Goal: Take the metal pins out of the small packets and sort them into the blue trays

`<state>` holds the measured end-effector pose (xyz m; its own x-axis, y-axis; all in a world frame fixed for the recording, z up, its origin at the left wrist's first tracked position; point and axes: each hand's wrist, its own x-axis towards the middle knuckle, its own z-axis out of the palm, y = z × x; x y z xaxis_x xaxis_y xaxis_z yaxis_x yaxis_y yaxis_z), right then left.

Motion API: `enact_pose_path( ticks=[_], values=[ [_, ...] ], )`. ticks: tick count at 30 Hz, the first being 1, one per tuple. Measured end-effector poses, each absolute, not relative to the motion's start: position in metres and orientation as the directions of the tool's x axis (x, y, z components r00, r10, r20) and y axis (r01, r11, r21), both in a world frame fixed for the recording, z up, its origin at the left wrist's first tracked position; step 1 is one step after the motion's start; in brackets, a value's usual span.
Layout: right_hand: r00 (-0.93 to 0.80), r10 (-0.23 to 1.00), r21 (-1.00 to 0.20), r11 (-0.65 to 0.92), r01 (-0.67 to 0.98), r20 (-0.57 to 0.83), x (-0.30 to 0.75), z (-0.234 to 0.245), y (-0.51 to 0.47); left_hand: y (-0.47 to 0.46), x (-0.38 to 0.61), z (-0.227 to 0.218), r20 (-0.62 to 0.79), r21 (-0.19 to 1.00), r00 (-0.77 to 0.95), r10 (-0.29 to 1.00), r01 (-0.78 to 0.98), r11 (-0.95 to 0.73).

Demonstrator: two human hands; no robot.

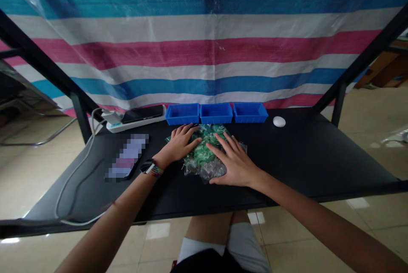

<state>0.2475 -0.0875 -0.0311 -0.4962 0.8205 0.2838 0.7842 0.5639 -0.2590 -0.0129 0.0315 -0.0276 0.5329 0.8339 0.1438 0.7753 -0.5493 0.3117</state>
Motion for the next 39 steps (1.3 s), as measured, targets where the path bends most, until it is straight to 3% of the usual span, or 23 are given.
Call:
enact_pose_path(
  ticks=[10, 21, 33, 39],
  values=[
    [-0.627, 0.735, -0.348, 0.676, 0.650, 0.257, 0.286, -0.035, -0.030, 0.015, -0.012, -0.023, 0.185, 0.440, 0.584, 0.790, 0.670, -0.598],
    [-0.630, 0.653, -0.410, 0.756, 0.510, 0.421, 0.281, -0.032, -0.026, -0.021, 0.010, -0.032, 0.315, 0.589, 0.425, 0.848, 0.613, -0.526],
    [-0.609, 0.641, -0.353, 0.766, 0.536, 0.466, 0.291, -0.024, -0.030, -0.027, 0.046, -0.035, 0.316, 0.686, 0.235, 0.919, 0.612, -0.393],
    [-0.618, 0.675, -0.385, 0.737, 0.555, 0.403, 0.303, -0.021, -0.035, -0.023, 0.033, -0.025, 0.342, 0.766, 0.246, 0.907, 0.485, -0.421]
  ],
)
